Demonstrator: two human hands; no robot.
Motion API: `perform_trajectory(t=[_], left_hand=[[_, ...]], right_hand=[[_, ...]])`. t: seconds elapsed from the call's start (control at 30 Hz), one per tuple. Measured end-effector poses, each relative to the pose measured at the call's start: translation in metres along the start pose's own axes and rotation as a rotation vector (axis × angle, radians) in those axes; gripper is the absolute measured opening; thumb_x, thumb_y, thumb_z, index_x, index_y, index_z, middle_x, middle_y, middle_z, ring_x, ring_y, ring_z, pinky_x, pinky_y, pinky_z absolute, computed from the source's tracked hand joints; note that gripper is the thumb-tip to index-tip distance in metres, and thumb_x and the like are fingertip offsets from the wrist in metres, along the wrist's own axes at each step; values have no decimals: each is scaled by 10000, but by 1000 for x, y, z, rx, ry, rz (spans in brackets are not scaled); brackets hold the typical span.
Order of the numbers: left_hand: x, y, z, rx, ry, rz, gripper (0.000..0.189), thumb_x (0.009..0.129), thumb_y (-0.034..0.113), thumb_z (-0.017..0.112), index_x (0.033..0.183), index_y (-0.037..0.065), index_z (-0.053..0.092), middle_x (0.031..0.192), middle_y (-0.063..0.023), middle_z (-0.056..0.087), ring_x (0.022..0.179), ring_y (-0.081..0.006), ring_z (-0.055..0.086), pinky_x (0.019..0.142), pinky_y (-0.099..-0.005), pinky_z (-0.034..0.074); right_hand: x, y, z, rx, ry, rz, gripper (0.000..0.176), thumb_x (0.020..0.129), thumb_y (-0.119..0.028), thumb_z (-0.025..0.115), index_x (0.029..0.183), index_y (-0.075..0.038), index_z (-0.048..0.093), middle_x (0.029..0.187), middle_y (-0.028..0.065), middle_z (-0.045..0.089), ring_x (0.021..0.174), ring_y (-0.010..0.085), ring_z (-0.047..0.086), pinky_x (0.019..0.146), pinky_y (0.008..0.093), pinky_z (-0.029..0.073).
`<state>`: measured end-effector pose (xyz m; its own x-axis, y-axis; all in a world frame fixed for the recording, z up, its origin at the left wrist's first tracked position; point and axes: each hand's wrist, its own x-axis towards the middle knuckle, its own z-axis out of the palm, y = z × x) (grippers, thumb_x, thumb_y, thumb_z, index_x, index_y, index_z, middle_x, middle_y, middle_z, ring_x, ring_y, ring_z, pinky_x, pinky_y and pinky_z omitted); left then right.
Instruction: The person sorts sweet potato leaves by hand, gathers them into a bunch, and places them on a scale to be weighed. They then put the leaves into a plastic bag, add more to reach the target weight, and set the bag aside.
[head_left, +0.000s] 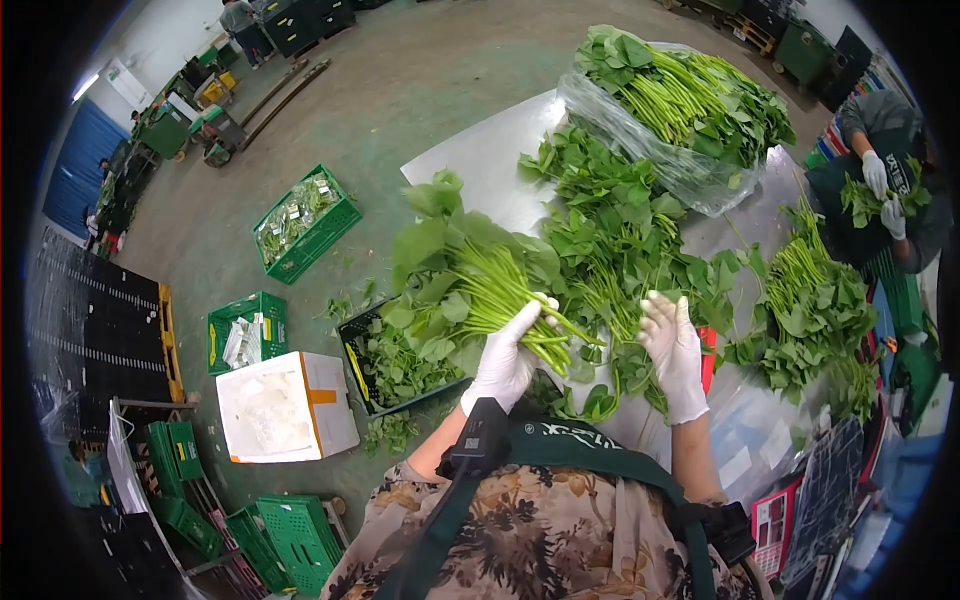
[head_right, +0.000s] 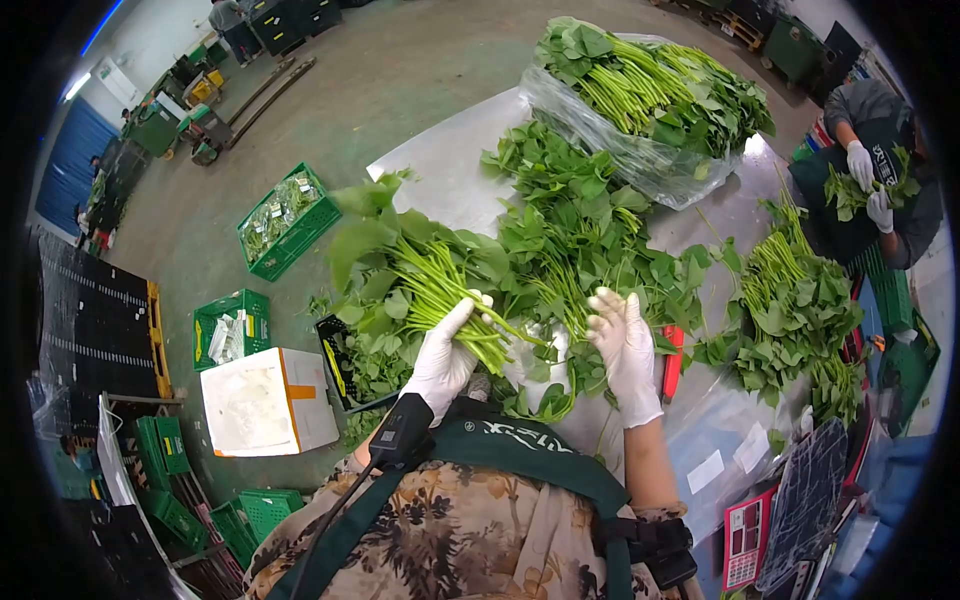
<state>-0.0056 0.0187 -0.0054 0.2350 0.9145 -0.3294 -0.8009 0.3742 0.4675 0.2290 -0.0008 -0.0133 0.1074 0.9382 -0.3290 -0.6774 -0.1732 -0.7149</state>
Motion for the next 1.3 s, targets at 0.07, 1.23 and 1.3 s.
perform_trajectory(t=[0.07,1.23,1.3], left_hand=[[-1,-2,4,3,-26,-42,173,908,105,565,1053,12,578,988,-72,633,827,-124,595,766,-284,499],[1,-8,-2,-53,-11,-230,212,898,123,578,1085,30,540,1001,-84,621,831,-159,597,785,-317,504],[0,-7,-2,-58,-11,-249,211,898,127,579,1082,33,539,993,-77,623,825,-163,598,780,-325,508]], right_hand=[[-9,-1,16,-312,-108,-40,325,920,-253,568,1150,-25,565,1061,70,601,898,138,575,786,259,462],[-33,-3,45,-987,-583,-335,277,818,-174,666,1033,-14,597,1090,90,602,972,210,561,791,309,447],[-34,-1,42,-1100,-622,-415,254,804,-163,678,1001,-18,608,1080,95,605,963,227,567,779,316,449]])
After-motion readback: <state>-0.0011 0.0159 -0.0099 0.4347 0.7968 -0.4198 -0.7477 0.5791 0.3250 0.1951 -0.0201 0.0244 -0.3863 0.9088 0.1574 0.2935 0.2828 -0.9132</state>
